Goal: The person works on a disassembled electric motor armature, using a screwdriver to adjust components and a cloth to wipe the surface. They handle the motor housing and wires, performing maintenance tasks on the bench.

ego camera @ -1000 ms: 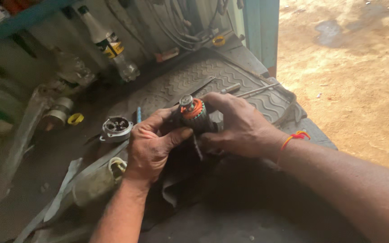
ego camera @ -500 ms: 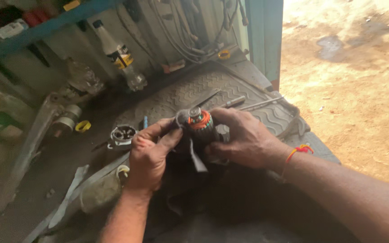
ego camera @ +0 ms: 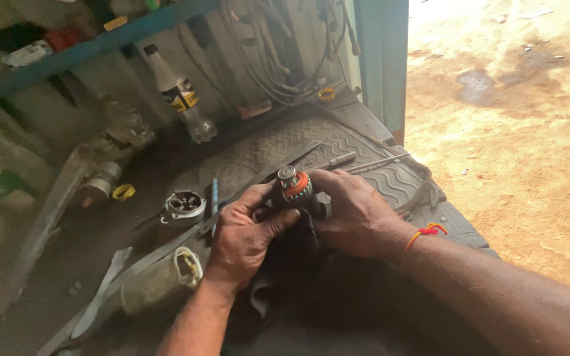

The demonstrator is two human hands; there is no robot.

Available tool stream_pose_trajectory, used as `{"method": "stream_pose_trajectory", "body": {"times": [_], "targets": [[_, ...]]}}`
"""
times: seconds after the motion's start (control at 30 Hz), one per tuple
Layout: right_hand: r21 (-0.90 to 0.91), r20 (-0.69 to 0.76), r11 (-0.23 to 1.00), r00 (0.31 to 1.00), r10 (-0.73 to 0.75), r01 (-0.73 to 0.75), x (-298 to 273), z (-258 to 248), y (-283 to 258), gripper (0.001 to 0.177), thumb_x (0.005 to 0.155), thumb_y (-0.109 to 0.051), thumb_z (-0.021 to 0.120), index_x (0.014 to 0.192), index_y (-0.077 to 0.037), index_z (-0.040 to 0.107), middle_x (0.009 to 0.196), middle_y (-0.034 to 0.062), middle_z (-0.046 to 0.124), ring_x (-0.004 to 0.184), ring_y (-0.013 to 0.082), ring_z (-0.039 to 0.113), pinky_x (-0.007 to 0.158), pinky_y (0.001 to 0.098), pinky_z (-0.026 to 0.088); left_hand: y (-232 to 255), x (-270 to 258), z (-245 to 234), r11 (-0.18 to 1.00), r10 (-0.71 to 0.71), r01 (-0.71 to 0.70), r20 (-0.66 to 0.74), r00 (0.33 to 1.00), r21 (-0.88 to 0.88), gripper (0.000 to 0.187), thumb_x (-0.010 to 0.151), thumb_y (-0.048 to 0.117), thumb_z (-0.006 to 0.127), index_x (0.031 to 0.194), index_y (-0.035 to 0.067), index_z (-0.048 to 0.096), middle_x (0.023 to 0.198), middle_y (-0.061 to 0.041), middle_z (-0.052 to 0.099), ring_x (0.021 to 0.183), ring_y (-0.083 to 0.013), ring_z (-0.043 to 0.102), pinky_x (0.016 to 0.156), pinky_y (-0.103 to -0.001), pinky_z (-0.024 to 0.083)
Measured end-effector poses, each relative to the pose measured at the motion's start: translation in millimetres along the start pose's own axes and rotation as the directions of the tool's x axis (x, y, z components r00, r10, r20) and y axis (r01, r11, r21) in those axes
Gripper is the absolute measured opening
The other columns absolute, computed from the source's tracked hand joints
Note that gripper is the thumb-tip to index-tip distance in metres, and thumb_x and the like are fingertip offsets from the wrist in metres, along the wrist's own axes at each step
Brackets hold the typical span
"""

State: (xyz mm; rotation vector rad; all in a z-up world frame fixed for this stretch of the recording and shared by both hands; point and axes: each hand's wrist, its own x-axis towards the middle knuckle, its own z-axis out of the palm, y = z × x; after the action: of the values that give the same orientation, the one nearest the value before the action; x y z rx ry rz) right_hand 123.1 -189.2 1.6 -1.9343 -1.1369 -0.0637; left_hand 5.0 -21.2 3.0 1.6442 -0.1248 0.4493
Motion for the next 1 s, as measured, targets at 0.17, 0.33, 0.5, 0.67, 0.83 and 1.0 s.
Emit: {"method": "stream_pose_trajectory", "body": {"times": [0.17,0.33,0.5,0.67,0.83,1.0], "targets": [[-0.024,0.029,0.999,0.999,0.035,-0.034,0,1,1,0.064,0.065,-0.026,0.082,0.126,-0.014,0.066,0.117,0.0163,0.069,0.116,0.0366,0.062,0.098,0.0454,0.049,-4,-1,-13,0.996,-0.083,0.079,0.096,0.992,0.053,0.040,0.091,0.012,0.076,0.128,0.002,0.068,0.116,-0.002,0.074,0.105,-0.0105,0.066,0.096,-0.028,0.053],[-0.017,0.013,0.999,0.999,-0.039,0.040,-2,1,2,0.064,0.066,-0.023,0.084,0.127,-0.014,0.065,0.120,0.0161,0.065,0.117,0.0373,0.059,0.099,0.0465,0.047,-7,-1,-16,0.982,-0.064,0.044,0.104,0.993,0.185,0.036,0.089,0.012,0.078,0.123,0.003,0.071,0.114,-0.001,0.072,0.104,-0.0089,0.065,0.092,-0.029,0.053],[0.039,0.001,0.989,0.989,-0.145,0.144,-2,-3,-2,0.050,0.072,-0.018,0.077,0.122,-0.015,0.069,0.117,0.0115,0.066,0.114,0.0340,0.063,0.097,0.0433,0.051,5,-1,-5,0.921,0.135,-0.124,-0.004,0.991,0.369,0.033,0.085,0.012,0.084,0.116,0.003,0.076,0.111,-0.002,0.073,0.104,-0.0107,0.067,0.094,-0.028,0.054],[0.007,-0.005,0.998,0.998,-0.061,0.061,-1,-2,-5,0.046,0.073,-0.021,0.081,0.118,-0.016,0.071,0.116,0.0106,0.066,0.113,0.0344,0.063,0.095,0.0447,0.050,10,-1,-2,0.956,0.158,-0.129,-0.094,0.983,0.265,0.037,0.086,0.013,0.082,0.121,0.004,0.074,0.114,-0.001,0.071,0.106,-0.0102,0.065,0.095,-0.026,0.052],[0.018,-0.009,0.993,0.993,-0.119,0.119,1,-7,-4,0.056,0.064,-0.017,0.082,0.118,-0.013,0.069,0.119,0.0112,0.066,0.114,0.0353,0.063,0.095,0.0443,0.051,-3,2,-6,0.991,0.037,-0.044,0.060,0.998,0.124,0.033,0.084,0.011,0.083,0.115,0.003,0.071,0.108,-0.002,0.076,0.101,-0.0102,0.068,0.094,-0.028,0.055],[0.037,0.079,0.999,0.996,-0.029,0.026,-1,-7,-6,0.056,0.064,-0.019,0.083,0.118,-0.014,0.069,0.116,0.0104,0.067,0.113,0.0326,0.064,0.096,0.0419,0.051,-1,-2,-8,0.953,-0.012,0.014,-0.008,1.000,0.304,0.031,0.082,0.007,0.085,0.111,0.000,0.077,0.105,-0.003,0.075,0.097,-0.0096,0.066,0.090,-0.027,0.054]]}}
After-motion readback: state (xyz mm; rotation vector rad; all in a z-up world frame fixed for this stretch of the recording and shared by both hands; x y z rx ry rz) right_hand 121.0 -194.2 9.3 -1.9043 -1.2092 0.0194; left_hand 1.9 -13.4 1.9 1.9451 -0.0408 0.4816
